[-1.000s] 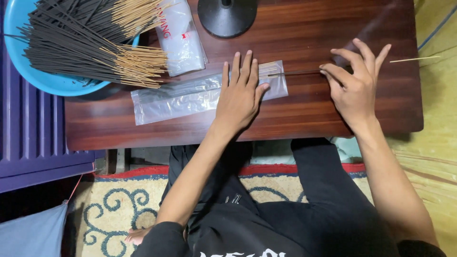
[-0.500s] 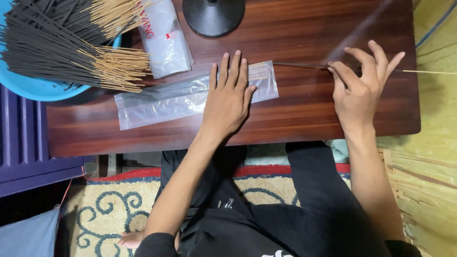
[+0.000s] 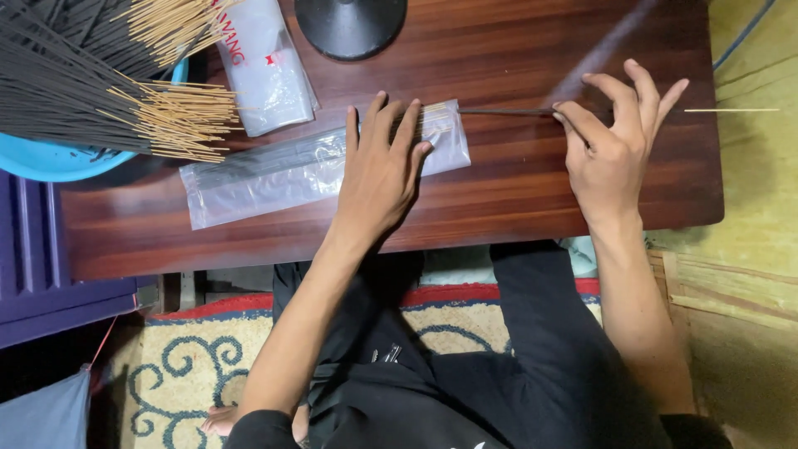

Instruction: The person sorts and counts incense sticks from a large pile, placing small groups of them into clear plastic bags by hand and smoothing the bags flat.

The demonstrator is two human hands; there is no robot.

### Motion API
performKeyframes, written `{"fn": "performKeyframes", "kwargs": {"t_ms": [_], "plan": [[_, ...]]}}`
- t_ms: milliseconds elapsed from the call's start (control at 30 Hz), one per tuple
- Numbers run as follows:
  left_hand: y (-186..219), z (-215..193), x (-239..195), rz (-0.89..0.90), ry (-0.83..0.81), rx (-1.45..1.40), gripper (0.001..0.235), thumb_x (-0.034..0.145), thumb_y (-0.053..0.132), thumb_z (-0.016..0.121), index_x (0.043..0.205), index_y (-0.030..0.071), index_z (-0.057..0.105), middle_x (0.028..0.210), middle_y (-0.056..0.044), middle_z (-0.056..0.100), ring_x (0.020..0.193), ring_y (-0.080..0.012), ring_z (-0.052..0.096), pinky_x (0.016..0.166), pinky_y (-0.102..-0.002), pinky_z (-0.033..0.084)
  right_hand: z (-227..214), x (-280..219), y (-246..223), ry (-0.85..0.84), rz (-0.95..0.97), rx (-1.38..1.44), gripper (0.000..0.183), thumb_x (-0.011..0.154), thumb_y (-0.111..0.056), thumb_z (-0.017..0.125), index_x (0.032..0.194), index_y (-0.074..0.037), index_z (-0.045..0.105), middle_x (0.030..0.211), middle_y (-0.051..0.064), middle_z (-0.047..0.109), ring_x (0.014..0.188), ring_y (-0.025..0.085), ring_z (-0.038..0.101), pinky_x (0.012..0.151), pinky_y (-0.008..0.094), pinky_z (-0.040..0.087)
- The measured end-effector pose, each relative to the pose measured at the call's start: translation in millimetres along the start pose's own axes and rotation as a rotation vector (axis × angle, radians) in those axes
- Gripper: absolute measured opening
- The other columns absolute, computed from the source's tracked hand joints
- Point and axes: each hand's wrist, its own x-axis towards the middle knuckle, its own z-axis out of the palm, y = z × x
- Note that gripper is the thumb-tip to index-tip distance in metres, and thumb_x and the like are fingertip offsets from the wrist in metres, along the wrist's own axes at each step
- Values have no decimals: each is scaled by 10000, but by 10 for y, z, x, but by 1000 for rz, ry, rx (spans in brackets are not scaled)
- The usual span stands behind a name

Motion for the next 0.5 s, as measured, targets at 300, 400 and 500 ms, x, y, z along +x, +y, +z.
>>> {"fn": "performKeyframes", "kwargs": {"t_ms": [300,400,500], "plan": [[76,48,125,55,-39,-36,448,1117,319,421,1437,18,511,1393,-172,547,1422,-415,421,1152,-741,244,12,27,-3,4,-11,98,163,1059,77,953,1051,-53,855,1335,181,687,1407,459,477,1181,802,50],[111,136,174,59,-18,-80,423,1114,288,468,1453,36,502,1395,-155,551,1429,-416,433,1176,-720,233,10,50,-15,5,-34,130,119,1066,36,921,1042,-58,853,1325,189,682,1381,474,483,1169,826,78],[116,160,163,66,39,-78,423,1111,304,497,1438,35,522,1413,-161,559,1419,-403,457,1176,-702,270,3,76,-49,-32,-6,210,128,1052,43,892,1022,-72,842,1326,176,675,1391,463,486,1203,804,82]]}}
